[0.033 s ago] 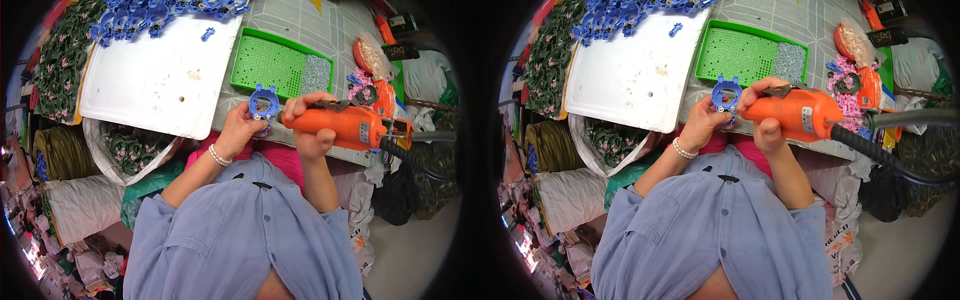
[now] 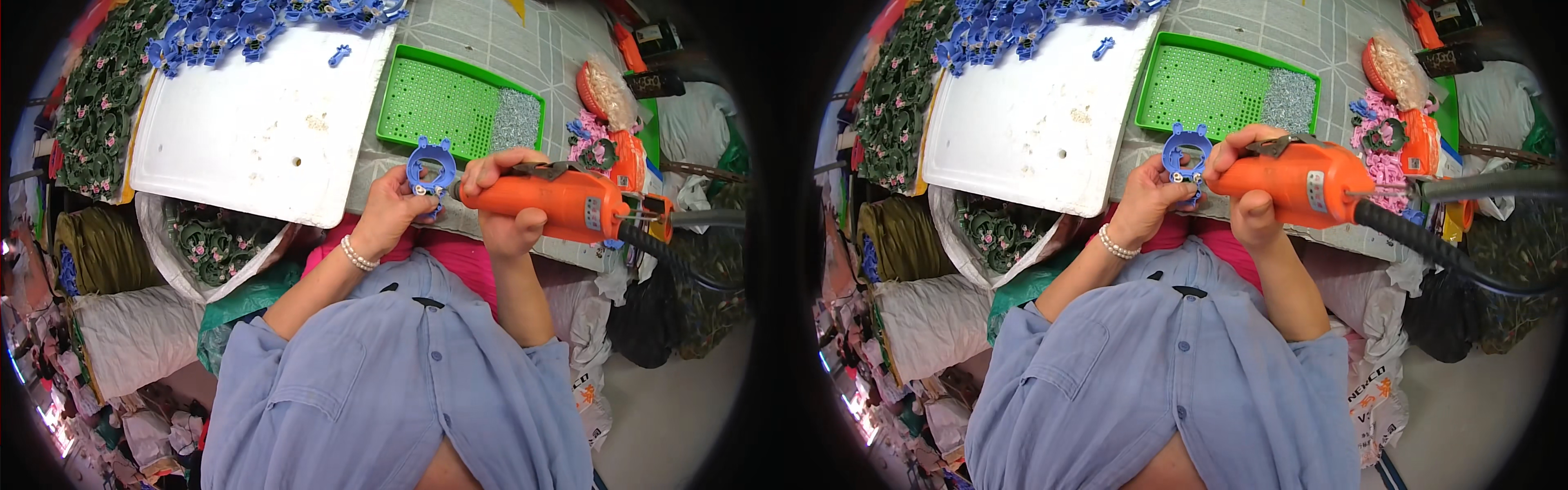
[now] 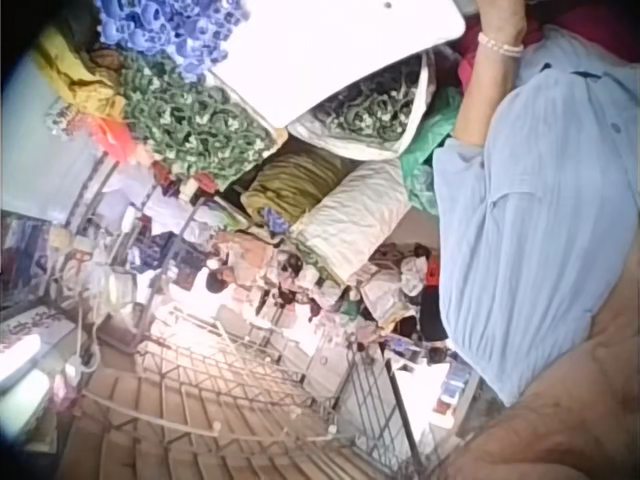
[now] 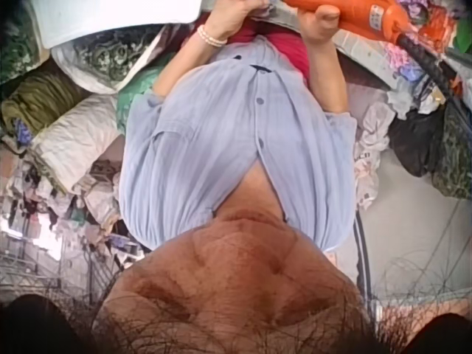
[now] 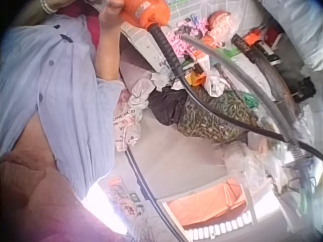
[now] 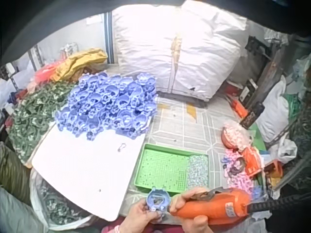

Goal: Manually assembling plastic toy components using a handheld assembly tool.

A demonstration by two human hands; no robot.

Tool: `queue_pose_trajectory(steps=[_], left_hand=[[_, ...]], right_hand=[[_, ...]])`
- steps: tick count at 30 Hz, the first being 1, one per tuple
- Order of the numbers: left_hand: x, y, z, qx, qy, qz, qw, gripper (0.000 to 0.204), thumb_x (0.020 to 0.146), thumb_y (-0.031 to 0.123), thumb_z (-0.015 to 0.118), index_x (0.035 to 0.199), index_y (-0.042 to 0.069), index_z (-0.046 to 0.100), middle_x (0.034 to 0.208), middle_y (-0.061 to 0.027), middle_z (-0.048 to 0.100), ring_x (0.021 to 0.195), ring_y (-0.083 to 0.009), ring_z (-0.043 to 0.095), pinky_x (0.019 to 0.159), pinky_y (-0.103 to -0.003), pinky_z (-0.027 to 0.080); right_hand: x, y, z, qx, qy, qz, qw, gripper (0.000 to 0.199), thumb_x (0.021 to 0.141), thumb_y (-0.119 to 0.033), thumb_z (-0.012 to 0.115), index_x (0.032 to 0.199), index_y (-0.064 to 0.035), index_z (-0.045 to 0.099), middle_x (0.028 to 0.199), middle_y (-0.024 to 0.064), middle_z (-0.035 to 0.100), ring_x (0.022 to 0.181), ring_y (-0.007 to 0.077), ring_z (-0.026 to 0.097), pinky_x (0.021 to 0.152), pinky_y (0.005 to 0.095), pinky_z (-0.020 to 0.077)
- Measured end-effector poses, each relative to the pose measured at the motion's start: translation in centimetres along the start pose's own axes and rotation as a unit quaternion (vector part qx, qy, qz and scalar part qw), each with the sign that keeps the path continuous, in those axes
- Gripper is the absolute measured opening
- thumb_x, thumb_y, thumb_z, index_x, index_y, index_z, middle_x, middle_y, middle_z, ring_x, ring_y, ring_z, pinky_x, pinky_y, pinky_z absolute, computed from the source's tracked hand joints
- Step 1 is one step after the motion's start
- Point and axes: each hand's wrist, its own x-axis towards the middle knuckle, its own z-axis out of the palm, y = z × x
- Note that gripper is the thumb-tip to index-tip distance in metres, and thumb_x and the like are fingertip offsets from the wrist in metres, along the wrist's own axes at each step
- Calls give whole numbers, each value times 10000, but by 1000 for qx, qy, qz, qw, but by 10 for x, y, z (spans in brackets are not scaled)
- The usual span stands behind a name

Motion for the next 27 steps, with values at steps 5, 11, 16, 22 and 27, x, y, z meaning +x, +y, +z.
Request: queue_pose_trajectory(steps=[5, 11, 16, 22, 27], left_hand=[[0, 1, 2, -6, 4, -7, 1000, 336, 764, -34, 599, 1066, 0, 458, 881, -90, 615, 707, -177, 646, 578, -231, 528], [-2, -1, 3, -19, 14, -4, 1000, 318, 769, -33, 605, 1056, 12, 477, 869, -84, 625, 701, -153, 638, 576, -231, 530], [-3, -7, 9, -49, 38, 13, 998, 314, 764, -45, 609, 1048, 17, 489, 854, -72, 625, 689, -138, 630, 573, -242, 534], [-4, -13, 11, -38, 63, 37, 997, 308, 760, -53, 610, 1039, 16, 499, 859, -65, 627, 697, -129, 627, 575, -248, 536], [-5, -12, 11, -42, 47, 35, 997, 314, 756, -50, 610, 1041, 14, 495, 854, -77, 632, 696, -145, 636, 579, -259, 537]], right_hand=[[1, 6, -2, -16, 6, -5, 1000, 714, 716, -653, 594, 1071, -52, 439, 831, 53, 512, 711, 174, 515, 692, 352, 429], [-3, 8, 1, -12, 10, -14, 1000, 709, 712, -640, 610, 1072, -54, 440, 829, 55, 512, 711, 179, 514, 691, 351, 430], [-5, 13, 0, -14, 13, -20, 1000, 699, 711, -632, 619, 1068, -58, 440, 823, 56, 507, 702, 180, 508, 679, 348, 428], [-6, 12, -1, -19, 7, -19, 1000, 677, 718, -623, 618, 1049, -61, 437, 815, 59, 498, 684, 178, 499, 656, 340, 426], [-7, 10, 1, -24, -4, -25, 999, 656, 730, -615, 612, 1028, -59, 432, 801, 59, 489, 677, 177, 499, 639, 334, 430]])
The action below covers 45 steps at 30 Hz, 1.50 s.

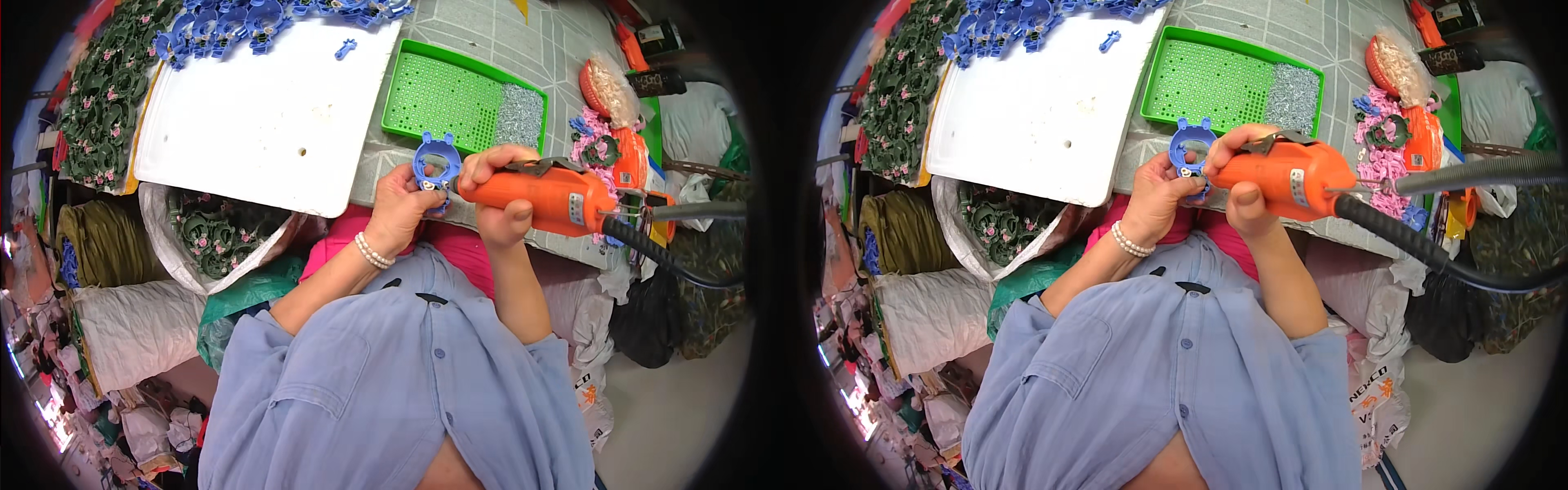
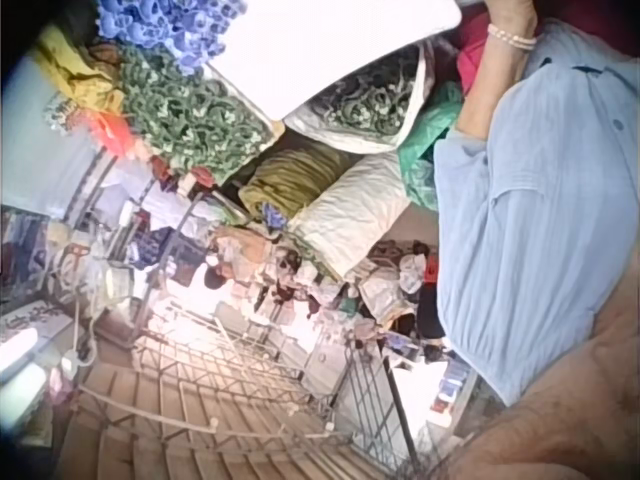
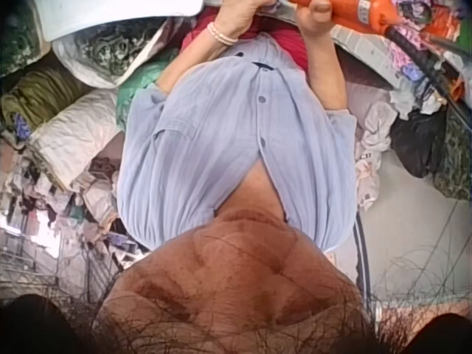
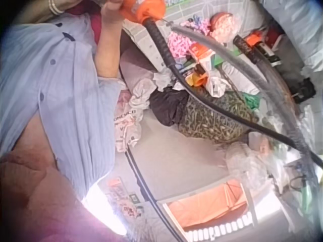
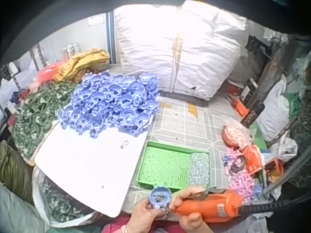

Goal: Manually assembling plastic toy components using a handheld assembly tool.

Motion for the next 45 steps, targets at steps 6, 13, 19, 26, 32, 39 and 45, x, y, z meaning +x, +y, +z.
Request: queue_pose_trajectory(steps=[6, 13, 19, 26, 32, 39, 45], left_hand=[[1, 1, -2, -3, -18, -20, 1000, 322, 759, -38, 605, 1051, 14, 482, 878, -96, 632, 698, -180, 648, 584, -266, 536], [-2, 7, -2, 20, -24, -37, 999, 371, 760, -38, 604, 1101, -7, 463, 887, -92, 615, 737, -198, 647, 639, -279, 539], [-4, 10, -5, 14, -53, -57, 997, 406, 777, -20, 593, 1160, -4, 458, 923, -80, 613, 783, -198, 648, 681, -283, 532], [0, 7, -6, 14, -53, -54, 997, 392, 792, -24, 590, 1159, 15, 457, 907, -80, 620, 775, -194, 653, 644, -268, 531], [9, 8, -7, 22, -54, -45, 997, 393, 795, -8, 613, 1141, 20, 428, 951, -83, 619, 749, -160, 646, 591, -229, 513], [9, 9, -4, 34, -44, -54, 997, 393, 797, -10, 612, 1142, 15, 424, 946, -88, 615, 740, -161, 646, 578, -221, 517], [7, 10, -5, 35, -48, -55, 997, 409, 795, -6, 615, 1151, 7, 414, 951, -89, 611, 743, -158, 645, 572, -216, 521]], right_hand=[[1, -3, -2, 8, -2, 8, 1000, 663, 727, -616, 615, 1013, -45, 439, 794, 60, 492, 661, 177, 502, 624, 329, 433], [28, -21, -16, 26, 19, -22, 999, 711, 710, -671, 580, 1029, -44, 480, 781, 51, 509, 651, 169, 502, 620, 316, 409], [54, 12, -39, 24, 76, -36, 996, 498, 775, -410, 652, 1028, -30, 454, 779, 65, 513, 659, 151, 526, 598, 282, 473], [56, 25, -43, 3, 103, -40, 994, 436, 791, -358, 640, 1005, -26, 453, 756, 57, 514, 629, 147, 526, 585, 279, 478], [55, 28, -48, 5, 94, -29, 995, 439, 789, -350, 643, 1019, -31, 447, 765, 56, 512, 633, 145, 526, 591, 288, 478], [55, 31, -46, 12, 119, -32, 992, 454, 783, -369, 644, 1024, -39, 446, 760, 56, 514, 633, 150, 528, 593, 280, 471], [53, 30, -45, 2, 106, -26, 994, 452, 780, -371, 643, 1013, -31, 456, 755, 54, 517, 633, 148, 529, 592, 282, 470]])
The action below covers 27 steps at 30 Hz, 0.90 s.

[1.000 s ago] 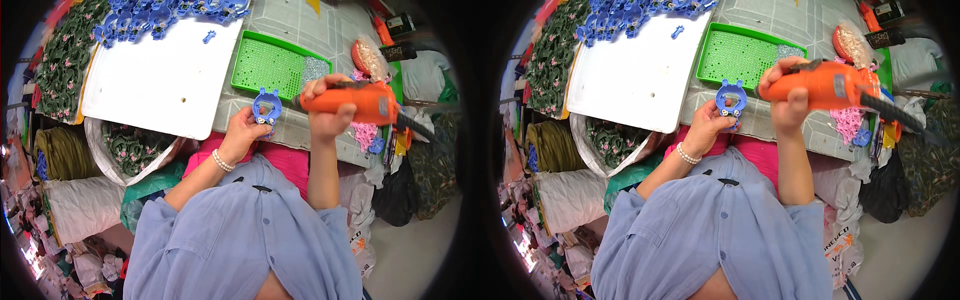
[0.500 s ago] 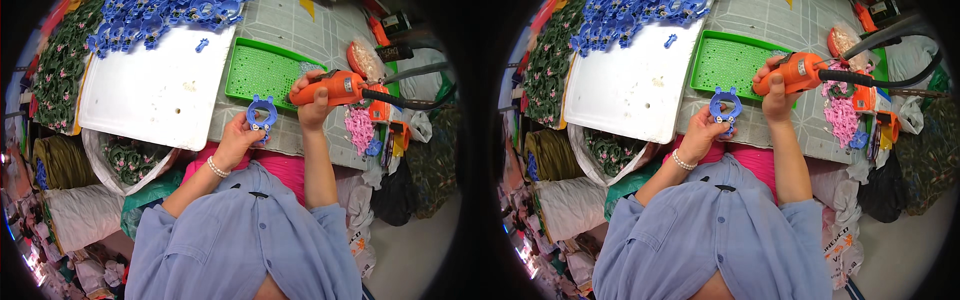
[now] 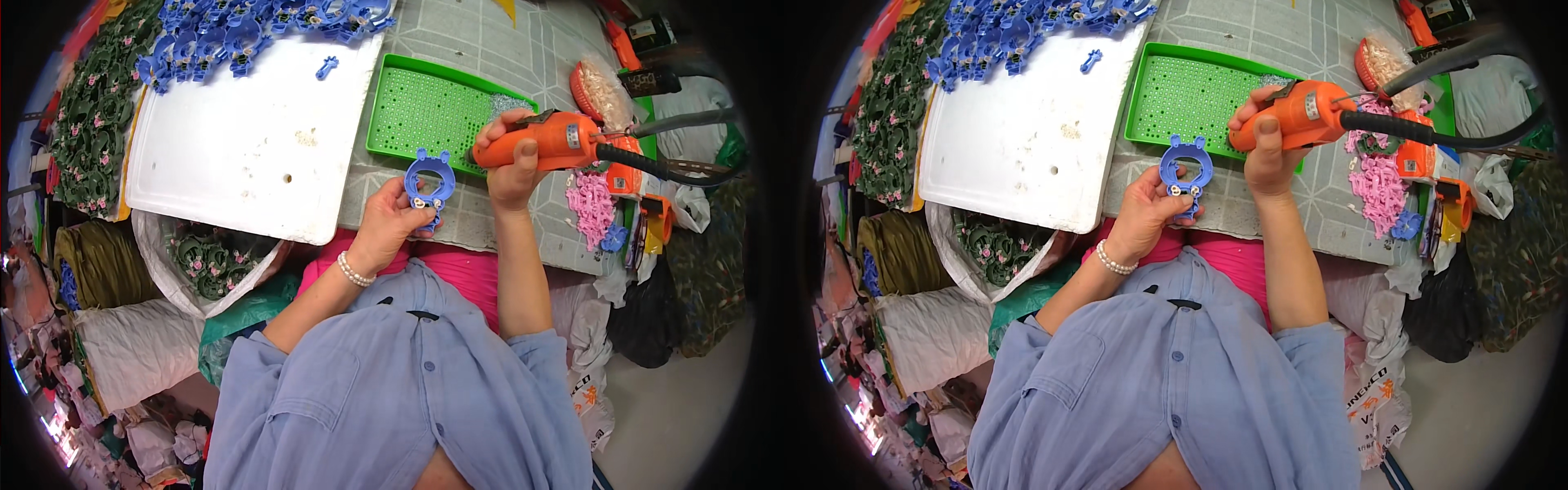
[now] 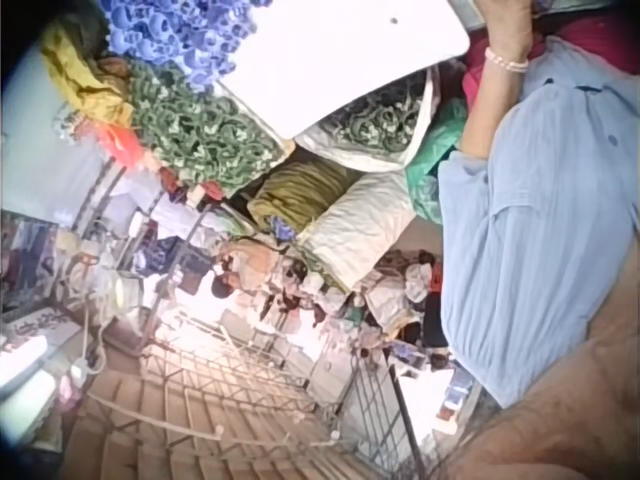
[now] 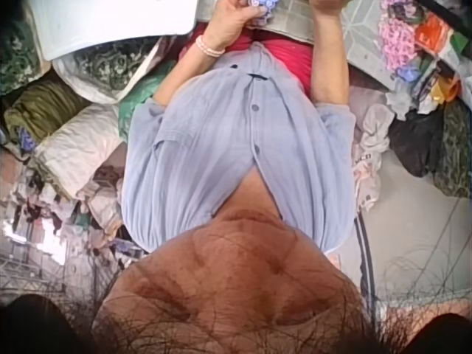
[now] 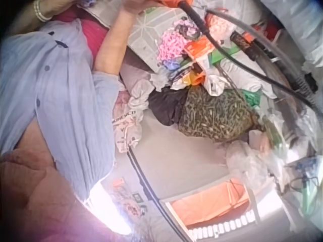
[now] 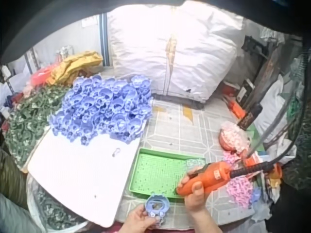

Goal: Manually assembling plastic toy components using a handheld assembly tool.

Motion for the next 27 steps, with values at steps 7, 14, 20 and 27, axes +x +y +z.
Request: queue_pose_trajectory(steps=[7, 14, 20, 27], left_hand=[[-1, 3, 4, 22, 2, 1, 1000, 401, 791, -6, 616, 1143, -11, 424, 923, -89, 613, 716, -157, 640, 574, -228, 519], [1, 0, 3, 50, 9, -5, 999, 366, 802, 21, 622, 1119, 2, 441, 908, -73, 619, 717, -147, 638, 574, -217, 513], [0, 3, 7, 50, 9, -7, 999, 354, 805, 17, 611, 1118, 11, 447, 911, -68, 618, 720, -140, 636, 579, -213, 514], [0, 4, 8, 30, 5, 8, 999, 320, 779, 2, 621, 1054, 1, 459, 858, -48, 602, 700, -108, 616, 559, -210, 515]], right_hand=[[2, -4, 0, -3, 13, -1, 1000, 487, 761, -393, 659, 1012, -25, 462, 760, 62, 520, 631, 154, 527, 589, 283, 471], [-8, -37, 14, -7, -29, 5, 1000, 665, 722, -640, 579, 1026, -57, 483, 783, 47, 502, 675, 177, 484, 662, 335, 406], [-36, -53, 33, 46, -94, -4, 995, 736, 715, -696, 548, 1052, -44, 474, 794, 60, 506, 666, 179, 508, 660, 345, 416], [-53, -45, 45, 26, -101, 37, 994, 706, 728, -655, 576, 1060, -45, 453, 817, 64, 514, 687, 184, 513, 675, 356, 426]])
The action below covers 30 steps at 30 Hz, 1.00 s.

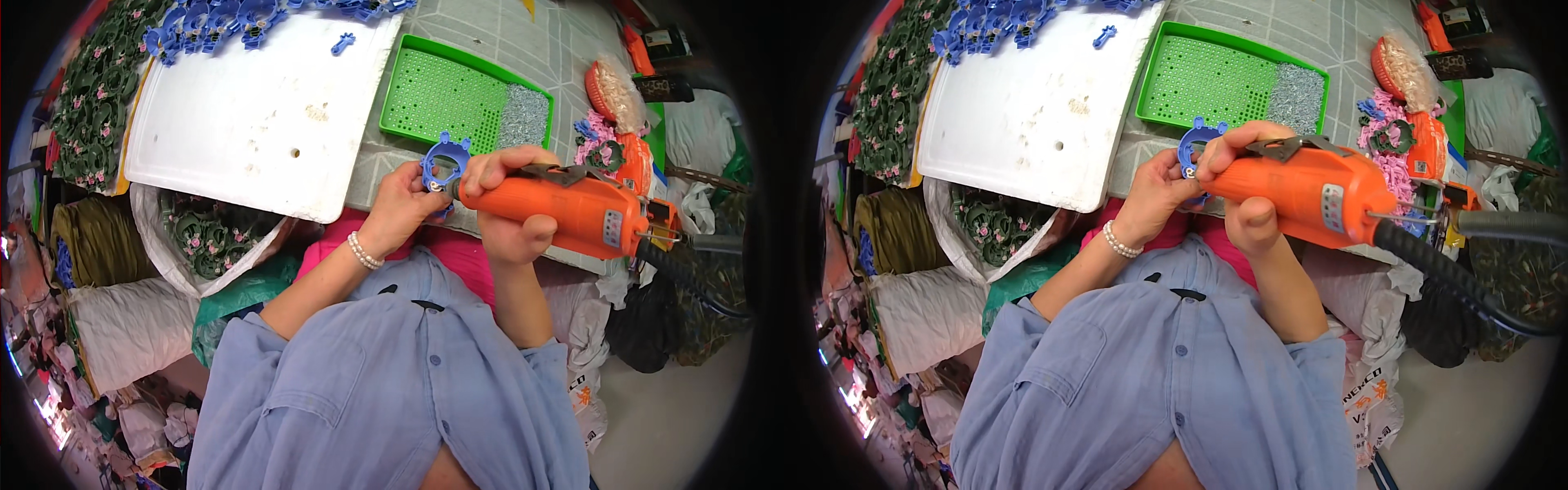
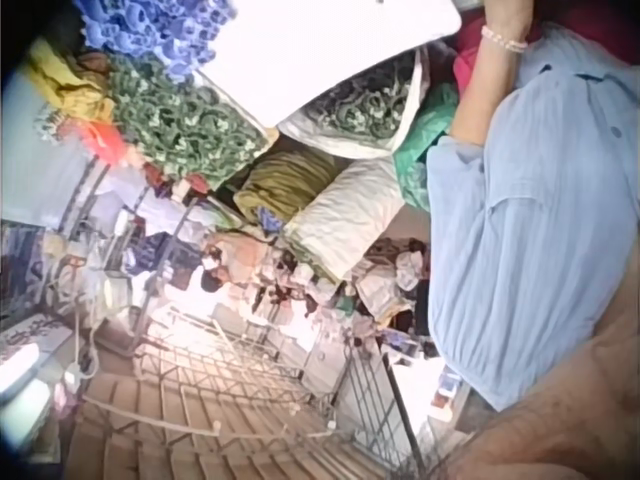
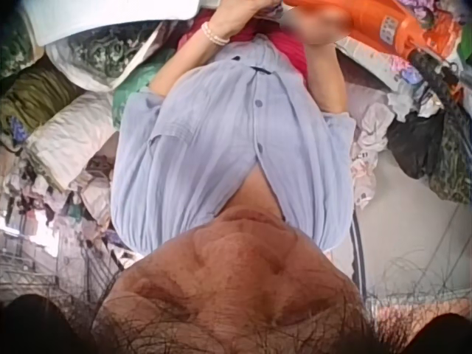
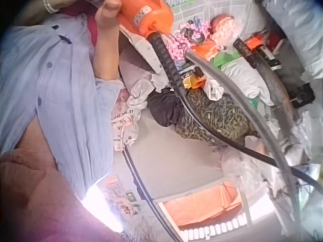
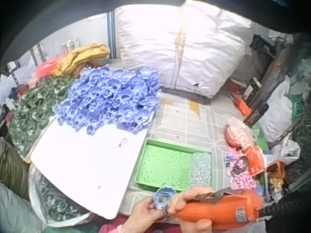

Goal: Manually assembling plastic toy components using a handheld assembly tool.

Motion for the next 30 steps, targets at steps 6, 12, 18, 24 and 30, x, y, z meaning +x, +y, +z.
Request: queue_pose_trajectory(steps=[6, 12, 18, 24, 30], left_hand=[[1, -1, -1, -1, 0, 1, 1000, 294, 771, -7, 622, 1018, 7, 464, 815, -31, 583, 692, -106, 608, 567, -220, 517], [2, -5, 2, -14, 20, 10, 1000, 250, 761, -15, 630, 951, 34, 476, 780, -18, 571, 659, -100, 595, 550, -221, 505], [3, -10, 3, -18, 36, 21, 999, 233, 749, -15, 634, 915, 43, 482, 760, -13, 575, 646, -87, 580, 529, -221, 488], [-3, -6, -5, -2, 27, 26, 999, 263, 776, 14, 623, 1008, 38, 502, 858, -41, 615, 697, -116, 608, 579, -236, 499], [-39, 7, -17, 38, -40, 8, 998, 356, 774, 4, 624, 1097, -16, 476, 892, -67, 605, 745, -109, 592, 596, -241, 492]], right_hand=[[0, 8, 0, 5, 1, 4, 1000, 682, 734, -640, 584, 1059, -55, 454, 824, 63, 510, 690, 187, 511, 678, 358, 422], [-1, 15, -1, -6, -5, 3, 1000, 664, 743, -630, 581, 1038, -50, 451, 807, 65, 505, 674, 187, 509, 661, 360, 424], [-1, 18, -4, -11, -25, -8, 1000, 654, 748, -625, 577, 1017, -43, 448, 794, 74, 507, 663, 187, 508, 644, 363, 428], [2, 13, -2, 38, -15, -39, 998, 723, 710, -680, 569, 1051, -50, 468, 804, 58, 514, 688, 185, 503, 657, 351, 415], [28, -11, -27, 51, 5, -14, 999, 781, 707, -696, 551, 1091, -21, 473, 809, 79, 518, 716, 197, 484, 691, 349, 412]])
